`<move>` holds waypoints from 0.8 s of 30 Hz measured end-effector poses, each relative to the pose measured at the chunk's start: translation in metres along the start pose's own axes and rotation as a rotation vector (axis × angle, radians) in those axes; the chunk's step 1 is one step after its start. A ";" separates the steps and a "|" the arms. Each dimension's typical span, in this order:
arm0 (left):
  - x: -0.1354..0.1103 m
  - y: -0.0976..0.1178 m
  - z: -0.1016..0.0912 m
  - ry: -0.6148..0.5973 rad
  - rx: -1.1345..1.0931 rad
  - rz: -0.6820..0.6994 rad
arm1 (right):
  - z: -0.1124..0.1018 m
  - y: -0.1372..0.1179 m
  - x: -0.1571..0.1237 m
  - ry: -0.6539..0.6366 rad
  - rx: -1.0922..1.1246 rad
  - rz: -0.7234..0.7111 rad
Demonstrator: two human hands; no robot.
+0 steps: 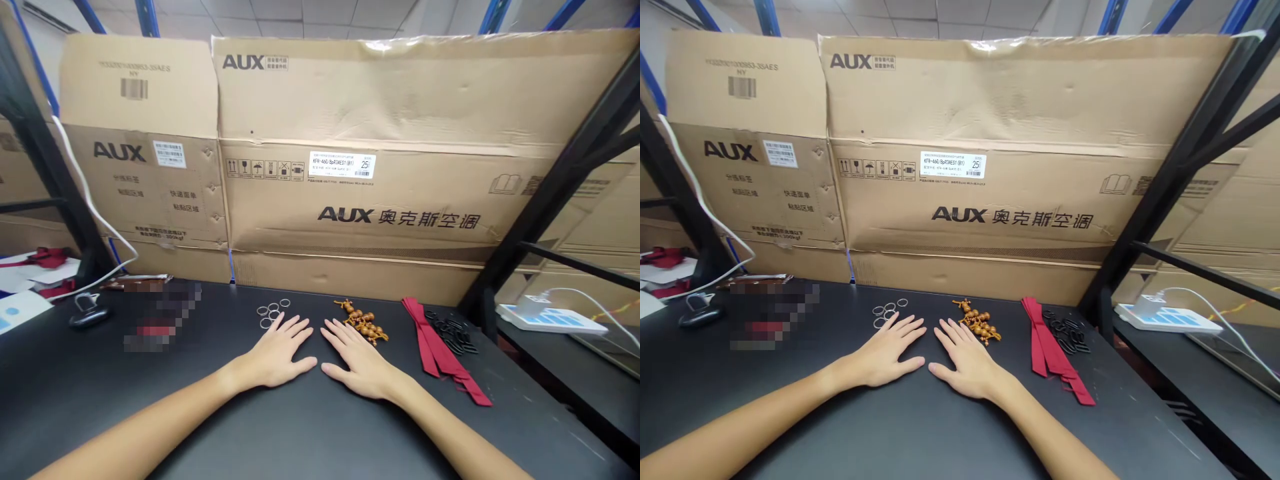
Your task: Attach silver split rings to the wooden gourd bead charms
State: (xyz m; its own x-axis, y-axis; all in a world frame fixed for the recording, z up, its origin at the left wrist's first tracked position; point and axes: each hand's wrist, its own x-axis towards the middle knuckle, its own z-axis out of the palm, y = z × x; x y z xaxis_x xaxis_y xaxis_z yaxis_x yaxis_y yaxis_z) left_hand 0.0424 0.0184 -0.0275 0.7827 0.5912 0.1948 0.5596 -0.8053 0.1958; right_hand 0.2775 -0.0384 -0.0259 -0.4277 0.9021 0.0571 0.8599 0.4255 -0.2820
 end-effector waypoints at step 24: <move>-0.002 0.002 -0.002 0.066 -0.031 0.082 | 0.009 0.005 0.001 0.163 -0.050 -0.074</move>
State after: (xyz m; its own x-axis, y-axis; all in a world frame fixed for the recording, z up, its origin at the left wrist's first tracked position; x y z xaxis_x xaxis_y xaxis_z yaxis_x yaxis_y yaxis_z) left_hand 0.0411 0.0152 -0.0252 0.8050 0.5260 0.2744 0.4849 -0.8498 0.2065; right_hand 0.2786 -0.0361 -0.0362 -0.4427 0.8663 0.2313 0.8425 0.4902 -0.2234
